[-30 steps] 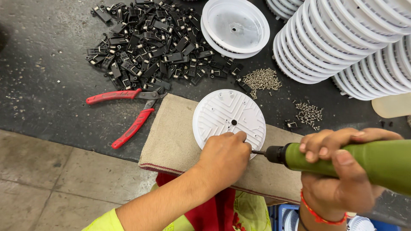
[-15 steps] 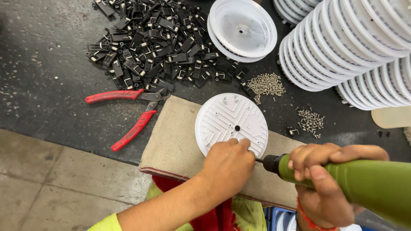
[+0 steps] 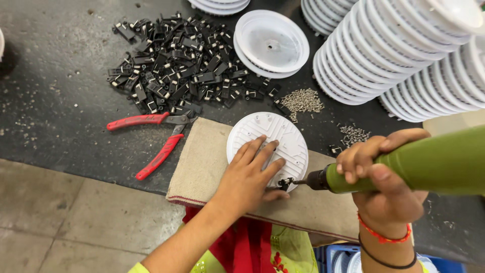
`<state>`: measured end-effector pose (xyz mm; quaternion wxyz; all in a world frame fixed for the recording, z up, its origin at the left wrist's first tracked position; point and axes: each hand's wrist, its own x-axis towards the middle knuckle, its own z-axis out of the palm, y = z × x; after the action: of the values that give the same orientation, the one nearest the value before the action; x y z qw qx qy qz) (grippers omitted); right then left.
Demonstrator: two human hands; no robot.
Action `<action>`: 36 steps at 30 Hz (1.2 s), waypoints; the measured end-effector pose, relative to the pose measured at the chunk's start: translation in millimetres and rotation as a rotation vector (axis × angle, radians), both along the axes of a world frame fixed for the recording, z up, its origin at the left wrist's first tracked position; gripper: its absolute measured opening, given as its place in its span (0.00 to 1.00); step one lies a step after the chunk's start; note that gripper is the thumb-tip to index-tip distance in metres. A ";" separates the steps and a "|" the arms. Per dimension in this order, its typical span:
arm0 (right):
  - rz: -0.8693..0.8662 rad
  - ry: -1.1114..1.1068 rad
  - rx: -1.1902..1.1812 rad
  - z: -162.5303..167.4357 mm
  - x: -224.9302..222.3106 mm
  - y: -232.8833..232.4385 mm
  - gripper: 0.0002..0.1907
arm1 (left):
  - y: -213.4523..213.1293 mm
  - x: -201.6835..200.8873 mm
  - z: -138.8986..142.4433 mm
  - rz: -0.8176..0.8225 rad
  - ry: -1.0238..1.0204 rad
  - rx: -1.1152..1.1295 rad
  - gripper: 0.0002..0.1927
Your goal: The person attaches black mounting clips to a white round lamp housing on a workbench, picking small screws from the table and driving them with an electric screwdriver, holding the housing steady with the other hand. They repeat the clip-and-screw fastening around the housing edge.
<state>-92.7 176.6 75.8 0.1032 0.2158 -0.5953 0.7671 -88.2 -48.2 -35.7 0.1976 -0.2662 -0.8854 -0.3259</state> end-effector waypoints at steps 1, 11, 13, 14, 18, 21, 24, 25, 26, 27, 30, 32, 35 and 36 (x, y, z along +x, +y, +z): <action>-0.005 0.005 -0.027 1.5 0.8 3.3 0.14 | 1.8 1.6 -0.8 0.004 -0.001 0.009 0.36; -0.147 0.130 0.007 13.0 2.1 31.1 0.37 | 10.2 12.1 6.8 -0.010 0.018 0.135 0.16; -0.162 0.127 0.024 12.8 1.4 32.7 0.40 | 13.5 14.2 7.4 -0.005 0.003 0.155 0.12; -0.162 0.121 0.022 11.5 1.6 32.3 0.40 | 14.8 14.7 7.5 -0.003 -0.007 0.158 0.12; -0.156 0.092 -0.019 2.3 -0.3 27.0 0.40 | 17.1 13.9 8.5 0.001 -0.035 0.165 0.11; -0.142 0.083 -0.055 -9.2 1.8 20.4 0.39 | 18.8 12.6 10.0 0.011 -0.029 0.171 0.10; -0.098 0.074 -0.082 -19.2 0.5 16.2 0.39 | 20.9 12.2 11.5 0.033 -0.042 0.167 0.10; -0.094 0.069 -0.091 -21.3 0.1 15.7 0.39 | 21.4 12.2 12.1 0.033 -0.045 0.171 0.10; -0.091 0.070 -0.093 -22.9 -0.2 15.1 0.39 | 21.6 11.8 12.4 0.034 -0.049 0.175 0.10; -0.088 0.070 -0.095 -24.1 -0.7 14.5 0.39 | 21.5 11.4 12.8 0.034 -0.052 0.180 0.10; -0.088 0.075 -0.078 -25.6 -1.1 11.9 0.39 | 20.6 10.5 13.5 0.033 -0.051 0.175 0.10; -0.095 0.072 -0.063 -26.0 -1.3 9.0 0.39 | 20.2 9.7 13.3 0.036 -0.059 0.175 0.11; -0.078 0.081 -0.064 -26.2 -2.6 5.6 0.37 | 19.5 8.8 12.0 0.035 -0.065 0.168 0.11; -0.070 0.082 -0.064 -26.2 -3.3 4.8 0.35 | 19.2 8.3 11.4 0.033 -0.066 0.164 0.11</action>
<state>-96.0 181.5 49.7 0.1610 0.2227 -0.5728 0.7723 -79.9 -29.0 -24.4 0.1947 -0.2234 -0.8660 -0.4028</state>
